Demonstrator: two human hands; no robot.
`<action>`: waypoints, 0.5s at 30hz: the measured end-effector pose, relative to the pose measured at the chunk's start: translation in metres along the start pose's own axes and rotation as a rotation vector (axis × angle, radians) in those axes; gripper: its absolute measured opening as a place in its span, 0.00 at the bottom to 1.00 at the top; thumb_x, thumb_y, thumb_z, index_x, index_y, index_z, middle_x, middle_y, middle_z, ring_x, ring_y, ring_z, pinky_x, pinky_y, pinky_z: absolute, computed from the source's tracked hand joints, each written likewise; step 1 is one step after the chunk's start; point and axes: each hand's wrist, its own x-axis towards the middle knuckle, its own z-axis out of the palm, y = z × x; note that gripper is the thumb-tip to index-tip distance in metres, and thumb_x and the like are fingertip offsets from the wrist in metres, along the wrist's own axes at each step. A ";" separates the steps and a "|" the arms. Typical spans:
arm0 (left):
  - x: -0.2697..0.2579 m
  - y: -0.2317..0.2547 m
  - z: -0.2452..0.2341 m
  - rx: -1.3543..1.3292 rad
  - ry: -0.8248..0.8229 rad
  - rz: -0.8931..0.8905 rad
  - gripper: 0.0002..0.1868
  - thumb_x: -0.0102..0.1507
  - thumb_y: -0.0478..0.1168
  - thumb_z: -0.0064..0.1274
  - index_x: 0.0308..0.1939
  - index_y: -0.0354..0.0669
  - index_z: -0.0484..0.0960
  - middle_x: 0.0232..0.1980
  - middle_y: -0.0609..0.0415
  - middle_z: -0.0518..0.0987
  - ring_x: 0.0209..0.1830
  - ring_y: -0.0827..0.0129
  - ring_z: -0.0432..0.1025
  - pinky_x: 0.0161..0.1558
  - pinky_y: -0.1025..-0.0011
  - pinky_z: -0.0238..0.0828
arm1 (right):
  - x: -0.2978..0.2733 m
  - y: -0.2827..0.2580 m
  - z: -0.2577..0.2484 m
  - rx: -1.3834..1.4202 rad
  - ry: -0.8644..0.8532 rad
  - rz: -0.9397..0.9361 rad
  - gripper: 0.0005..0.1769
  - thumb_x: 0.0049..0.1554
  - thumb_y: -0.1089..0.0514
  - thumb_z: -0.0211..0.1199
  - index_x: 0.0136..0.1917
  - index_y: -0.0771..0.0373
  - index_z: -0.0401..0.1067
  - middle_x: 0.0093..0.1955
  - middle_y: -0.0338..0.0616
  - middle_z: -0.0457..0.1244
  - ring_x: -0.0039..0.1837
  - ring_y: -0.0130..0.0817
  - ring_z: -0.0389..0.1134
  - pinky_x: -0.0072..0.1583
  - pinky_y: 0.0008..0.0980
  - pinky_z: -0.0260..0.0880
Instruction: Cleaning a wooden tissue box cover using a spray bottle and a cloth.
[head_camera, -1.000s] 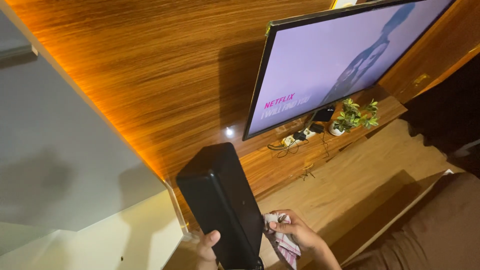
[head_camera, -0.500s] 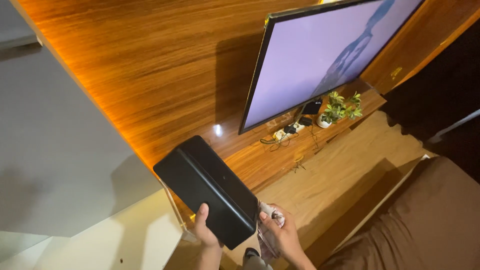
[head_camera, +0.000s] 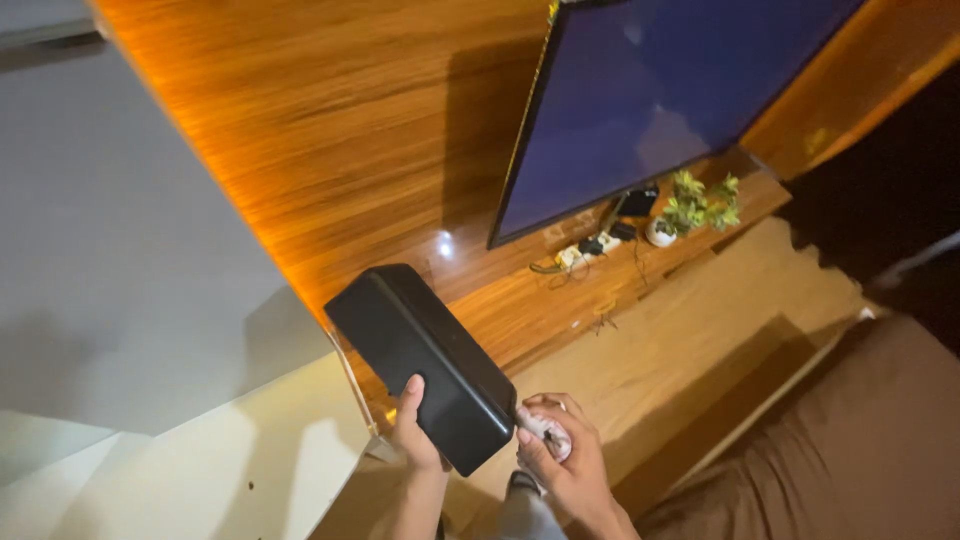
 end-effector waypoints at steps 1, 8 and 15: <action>0.003 -0.001 0.006 -0.006 0.000 0.018 0.26 0.63 0.49 0.51 0.58 0.32 0.73 0.48 0.42 0.80 0.46 0.56 0.77 0.49 0.62 0.75 | 0.005 -0.006 -0.005 0.000 -0.016 -0.009 0.12 0.56 0.63 0.68 0.52 0.71 0.75 0.57 0.47 0.64 0.49 0.33 0.68 0.47 0.32 0.70; 0.001 -0.005 0.058 0.204 0.048 0.062 0.28 0.60 0.46 0.54 0.62 0.41 0.70 0.45 0.49 0.78 0.39 0.64 0.77 0.39 0.66 0.77 | 0.039 -0.020 -0.044 -0.209 -0.279 -0.445 0.15 0.55 0.65 0.68 0.56 0.63 0.74 0.56 0.50 0.68 0.59 0.43 0.70 0.59 0.37 0.71; -0.005 -0.033 0.063 0.239 0.102 0.057 0.29 0.59 0.45 0.54 0.63 0.43 0.69 0.44 0.49 0.77 0.36 0.64 0.76 0.35 0.64 0.77 | 0.057 -0.001 -0.072 -0.120 -0.416 -0.479 0.14 0.57 0.66 0.66 0.57 0.64 0.77 0.58 0.53 0.68 0.61 0.44 0.70 0.60 0.39 0.70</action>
